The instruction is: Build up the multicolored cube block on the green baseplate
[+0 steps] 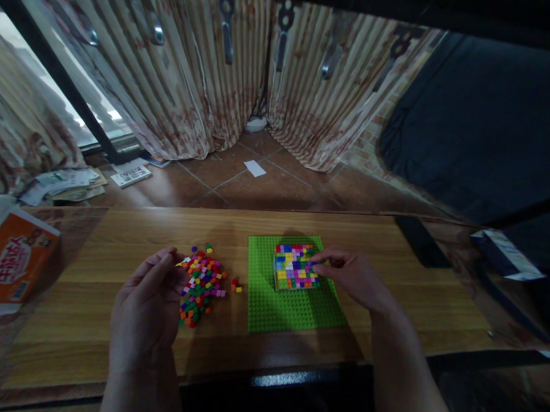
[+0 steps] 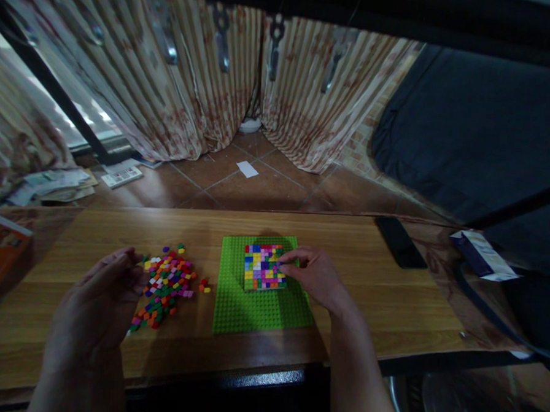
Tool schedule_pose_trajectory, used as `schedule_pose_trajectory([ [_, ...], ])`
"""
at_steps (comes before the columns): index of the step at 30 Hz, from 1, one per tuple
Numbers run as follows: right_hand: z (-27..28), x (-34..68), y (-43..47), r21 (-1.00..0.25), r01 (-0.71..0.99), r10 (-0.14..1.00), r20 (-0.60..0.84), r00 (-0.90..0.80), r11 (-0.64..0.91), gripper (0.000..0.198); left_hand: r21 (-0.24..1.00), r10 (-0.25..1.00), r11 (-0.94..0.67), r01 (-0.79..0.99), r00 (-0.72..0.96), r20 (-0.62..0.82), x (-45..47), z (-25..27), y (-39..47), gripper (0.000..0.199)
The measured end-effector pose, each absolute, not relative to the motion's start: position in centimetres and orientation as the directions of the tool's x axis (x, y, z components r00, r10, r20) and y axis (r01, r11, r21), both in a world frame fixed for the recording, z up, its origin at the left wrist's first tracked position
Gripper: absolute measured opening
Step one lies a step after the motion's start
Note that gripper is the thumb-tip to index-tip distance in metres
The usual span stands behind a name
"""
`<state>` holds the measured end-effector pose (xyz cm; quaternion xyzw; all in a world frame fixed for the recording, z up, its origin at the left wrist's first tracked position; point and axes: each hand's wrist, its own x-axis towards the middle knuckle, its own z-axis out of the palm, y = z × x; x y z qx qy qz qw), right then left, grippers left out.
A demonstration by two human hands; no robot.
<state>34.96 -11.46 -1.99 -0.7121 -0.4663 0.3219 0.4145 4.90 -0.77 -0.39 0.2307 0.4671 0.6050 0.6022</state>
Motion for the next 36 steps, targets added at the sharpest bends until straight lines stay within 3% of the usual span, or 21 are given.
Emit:
schedule_pose_trajectory([
  [4,-1.8,34.6,-11.5,-0.901,0.351,0.927,-0.126,0.352,-0.256,0.015,0.850,0.953,0.158,-0.503,-0.147,-0.264,4.8,-0.8,-0.7,0.013],
  [10,-2.3,33.3,-10.8,-0.925,0.316,0.915,-0.072,0.398,-0.210,0.015,0.843,0.948,0.173,-0.510,-0.147,-0.284,4.8,-0.9,-0.8,0.014],
  [30,-2.2,32.6,-10.5,-0.897,0.380,0.874,-0.013,0.486,-0.224,0.017,0.828,0.938,0.183,-0.530,-0.159,-0.309,4.9,-0.3,-0.9,0.015],
  [36,-2.3,33.3,-10.4,-0.866,0.436,0.805,0.069,0.589,-0.244,0.025,0.828,0.934,0.186,-0.529,-0.165,-0.315,5.1,0.0,-1.0,0.016],
])
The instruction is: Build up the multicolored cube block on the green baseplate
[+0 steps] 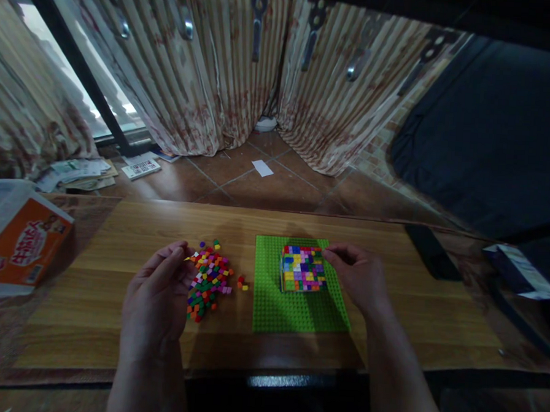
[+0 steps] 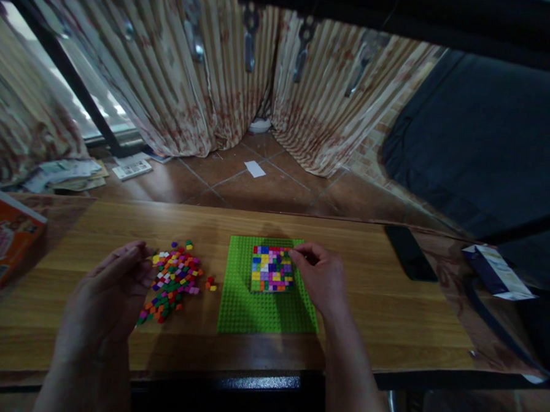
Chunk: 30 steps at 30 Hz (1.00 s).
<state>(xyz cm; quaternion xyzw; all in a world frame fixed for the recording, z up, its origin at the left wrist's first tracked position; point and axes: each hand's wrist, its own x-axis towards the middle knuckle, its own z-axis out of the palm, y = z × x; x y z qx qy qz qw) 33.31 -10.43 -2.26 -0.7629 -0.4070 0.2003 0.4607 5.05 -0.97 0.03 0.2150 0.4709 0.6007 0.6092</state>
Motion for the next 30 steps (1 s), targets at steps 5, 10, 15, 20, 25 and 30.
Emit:
schedule_pose_trajectory([
  [5,-2.47,33.18,-10.10,-0.791,0.491,0.799,0.003,0.601,-0.366,0.033,0.823,0.932,0.191,-0.534,-0.164,-0.323,5.07,-0.19,-0.90,0.013],
  [10,-2.30,33.03,-10.07,-0.783,0.492,0.805,-0.019,0.594,-0.381,0.039,0.813,0.934,0.181,-0.553,-0.162,-0.318,4.94,-0.41,-0.87,0.013],
  [15,-2.37,33.26,-10.10,-0.788,0.467,0.816,-0.075,0.573,-0.401,0.042,0.794,0.936,0.188,-0.577,-0.140,-0.324,4.81,-0.20,-1.00,0.019],
  [20,-2.60,33.11,-9.94,-0.820,0.412,0.806,-0.097,0.585,-0.398,0.048,0.800,0.934,0.184,-0.571,-0.152,-0.323,4.87,-0.22,-0.95,0.022],
  [25,-2.64,32.79,-9.76,-0.850,0.345,0.798,-0.136,0.587,-0.399,0.050,0.797,0.935,0.179,-0.577,-0.152,-0.320,5.06,-0.16,-0.94,0.024],
  [30,-2.85,32.67,-9.74,-0.898,0.222,0.810,-0.207,0.549,-0.380,0.050,0.795,0.931,0.185,-0.577,-0.156,-0.329,4.96,-0.26,-0.95,0.024],
])
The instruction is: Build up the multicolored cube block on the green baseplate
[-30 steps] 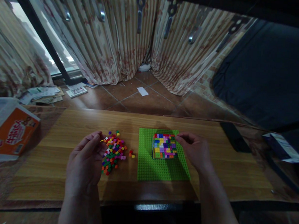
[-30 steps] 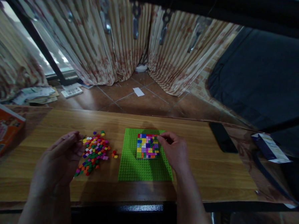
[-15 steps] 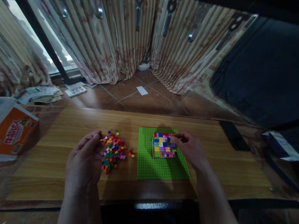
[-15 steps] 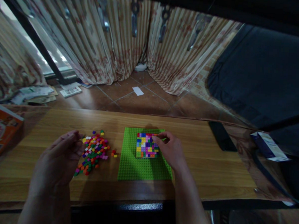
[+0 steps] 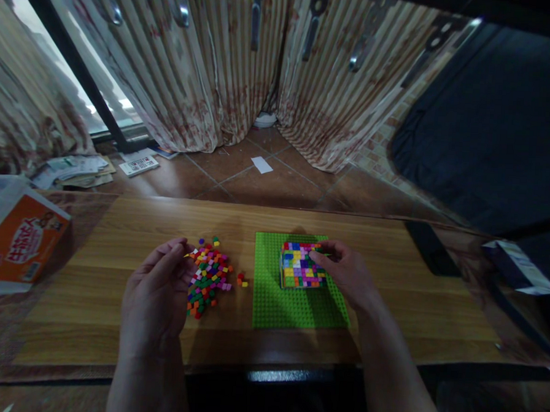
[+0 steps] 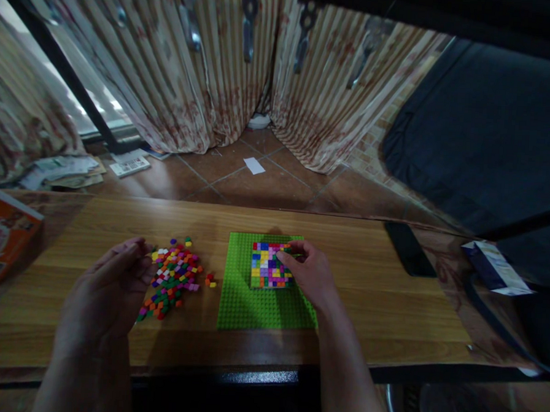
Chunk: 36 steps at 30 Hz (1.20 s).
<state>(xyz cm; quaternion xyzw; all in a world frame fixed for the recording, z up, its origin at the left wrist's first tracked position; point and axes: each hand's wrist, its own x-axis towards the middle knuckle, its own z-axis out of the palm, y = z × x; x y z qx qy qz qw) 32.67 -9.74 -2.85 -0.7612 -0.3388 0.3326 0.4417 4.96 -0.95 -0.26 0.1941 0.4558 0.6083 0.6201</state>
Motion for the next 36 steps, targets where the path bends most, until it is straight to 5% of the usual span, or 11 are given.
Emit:
schedule_pose_trajectory([
  [29,-3.1,33.7,-9.7,-0.963,0.123,0.792,-0.120,0.598,-0.238,0.046,0.831,0.931,0.188,-0.523,-0.173,-0.320,5.0,-0.1,-0.8,0.011],
  [36,-3.4,32.5,-9.5,-0.942,0.080,0.827,-0.244,0.507,-0.327,0.046,0.839,0.943,0.170,-0.516,-0.161,-0.290,4.8,-0.5,-0.8,0.011],
])
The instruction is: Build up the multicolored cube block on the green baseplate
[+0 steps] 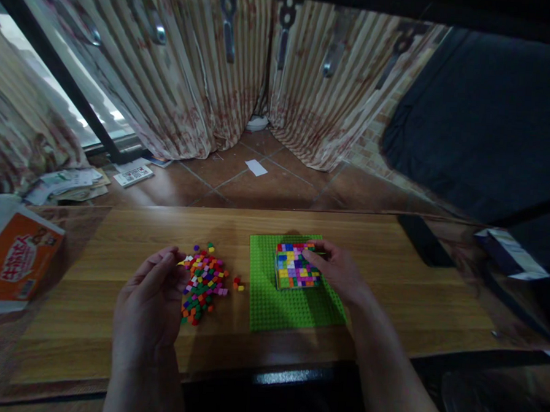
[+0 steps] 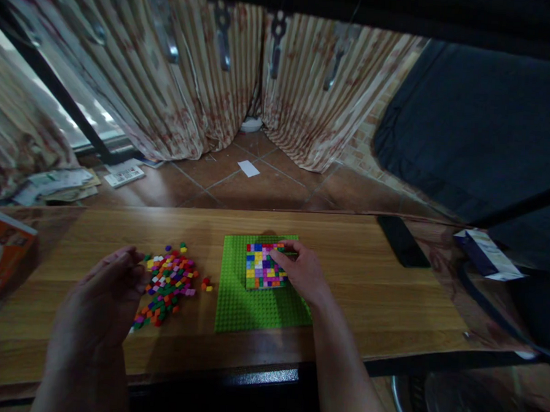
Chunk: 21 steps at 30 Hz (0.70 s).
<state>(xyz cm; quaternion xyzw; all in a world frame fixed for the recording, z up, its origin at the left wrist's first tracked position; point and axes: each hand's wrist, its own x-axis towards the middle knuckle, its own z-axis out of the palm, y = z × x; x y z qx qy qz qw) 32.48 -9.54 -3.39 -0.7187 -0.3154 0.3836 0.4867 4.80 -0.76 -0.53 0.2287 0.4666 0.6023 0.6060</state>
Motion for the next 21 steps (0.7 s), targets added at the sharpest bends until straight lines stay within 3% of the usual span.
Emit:
schedule_pose_trajectory([
  [5,-3.21,32.11,-9.35,-0.926,0.084,0.803,-0.271,0.531,-0.368,0.045,0.824,0.933,0.187,-0.535,-0.167,-0.320,4.93,-0.36,-0.79,0.012],
  [16,-3.72,31.82,-9.27,-0.920,0.188,0.807,-0.186,0.561,-0.343,0.038,0.809,0.934,0.190,-0.556,-0.153,-0.324,5.17,0.08,-1.00,0.016],
  [21,-3.82,31.92,-9.29,-0.945,0.131,0.823,-0.186,0.536,-0.299,0.041,0.809,0.929,0.214,-0.548,-0.141,-0.342,5.22,-0.25,-0.91,0.018],
])
